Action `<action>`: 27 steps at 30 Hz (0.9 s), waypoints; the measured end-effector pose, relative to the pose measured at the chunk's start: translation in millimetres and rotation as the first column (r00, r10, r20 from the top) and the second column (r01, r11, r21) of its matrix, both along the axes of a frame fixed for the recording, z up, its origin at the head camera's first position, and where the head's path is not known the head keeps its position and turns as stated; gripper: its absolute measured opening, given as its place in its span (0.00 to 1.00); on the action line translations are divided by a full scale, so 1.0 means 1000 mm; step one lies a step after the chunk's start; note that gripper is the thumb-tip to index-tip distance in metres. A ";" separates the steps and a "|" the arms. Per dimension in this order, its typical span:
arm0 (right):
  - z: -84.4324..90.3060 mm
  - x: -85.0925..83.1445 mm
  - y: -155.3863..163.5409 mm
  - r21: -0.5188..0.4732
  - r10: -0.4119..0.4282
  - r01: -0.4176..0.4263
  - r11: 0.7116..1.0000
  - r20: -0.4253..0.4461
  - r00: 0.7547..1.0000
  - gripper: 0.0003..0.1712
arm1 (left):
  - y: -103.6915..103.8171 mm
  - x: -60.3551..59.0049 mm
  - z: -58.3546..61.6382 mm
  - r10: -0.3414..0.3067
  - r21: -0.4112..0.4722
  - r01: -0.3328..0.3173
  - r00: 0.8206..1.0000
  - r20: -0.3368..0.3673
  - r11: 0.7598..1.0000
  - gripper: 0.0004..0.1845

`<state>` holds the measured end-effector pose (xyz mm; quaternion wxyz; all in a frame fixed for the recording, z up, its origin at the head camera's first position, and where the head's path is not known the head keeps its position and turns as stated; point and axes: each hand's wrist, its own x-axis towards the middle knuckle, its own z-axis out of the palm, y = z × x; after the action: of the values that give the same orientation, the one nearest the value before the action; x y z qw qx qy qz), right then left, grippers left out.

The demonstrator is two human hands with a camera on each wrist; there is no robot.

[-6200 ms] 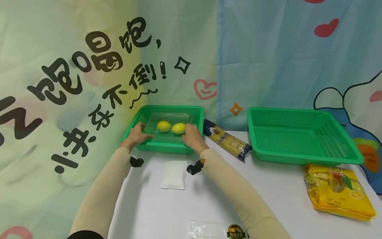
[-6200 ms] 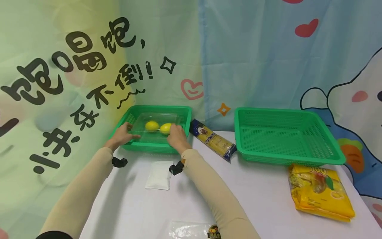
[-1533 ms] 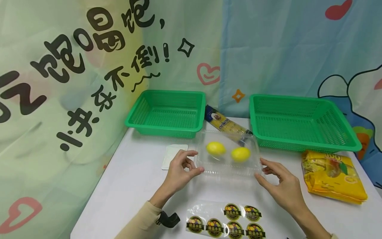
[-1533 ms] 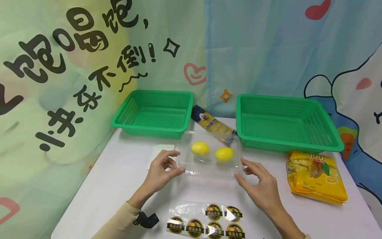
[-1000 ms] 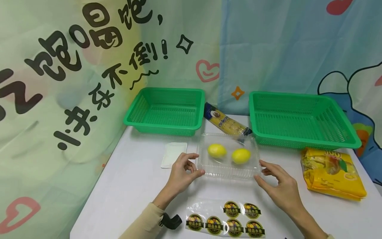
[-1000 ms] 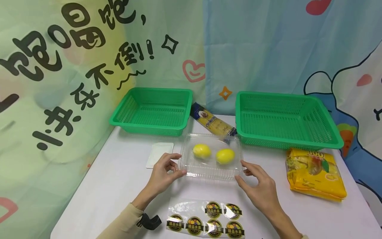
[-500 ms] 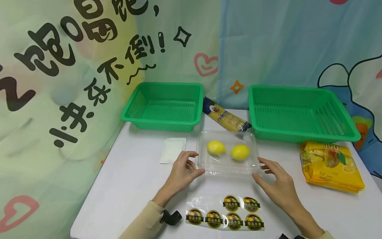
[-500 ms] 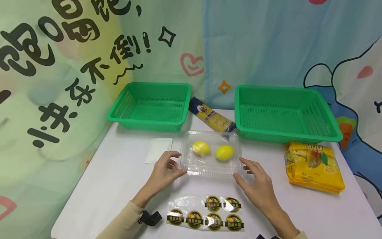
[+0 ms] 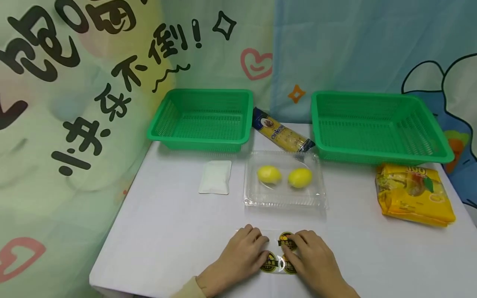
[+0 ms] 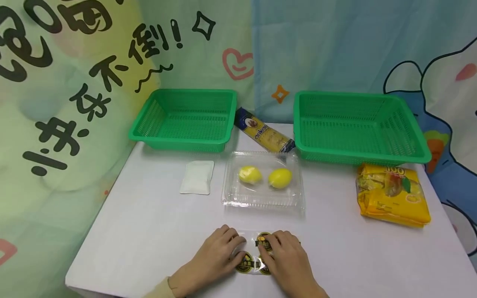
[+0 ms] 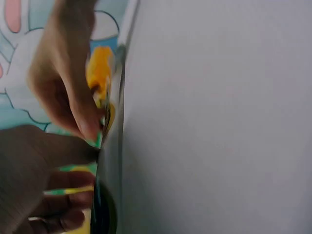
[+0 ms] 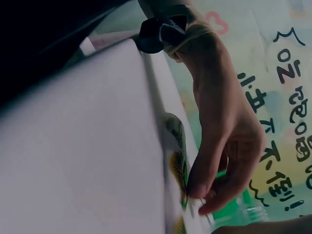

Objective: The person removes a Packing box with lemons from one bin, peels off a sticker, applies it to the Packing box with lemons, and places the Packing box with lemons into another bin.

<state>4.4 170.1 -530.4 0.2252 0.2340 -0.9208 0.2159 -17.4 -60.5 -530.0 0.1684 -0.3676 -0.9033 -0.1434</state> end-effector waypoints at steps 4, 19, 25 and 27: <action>-0.007 -0.002 -0.006 0.040 -0.035 0.035 0.999 -0.006 0.999 0.15 | 0.006 -0.002 -0.004 0.015 -0.015 -0.014 0.999 0.045 1.000 0.13; -0.032 -0.005 -0.016 0.097 0.010 0.017 0.995 -0.269 0.963 0.39 | 0.008 0.001 -0.013 -0.044 -0.066 0.052 0.992 0.119 0.996 0.14; -0.044 -0.007 -0.014 0.012 0.115 -0.117 0.993 -0.312 0.943 0.32 | 0.010 0.005 -0.024 -0.002 -0.093 0.018 0.986 0.169 0.995 0.17; -0.043 -0.007 -0.015 -0.040 0.046 -0.058 0.997 -0.264 0.963 0.26 | 0.011 0.003 -0.024 0.002 -0.094 0.016 0.982 0.188 0.995 0.18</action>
<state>-2.5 155.5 -573.9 0.3449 0.2793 -0.8710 0.2105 -14.3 -49.2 -553.6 0.0643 -0.3631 -0.9196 -0.1351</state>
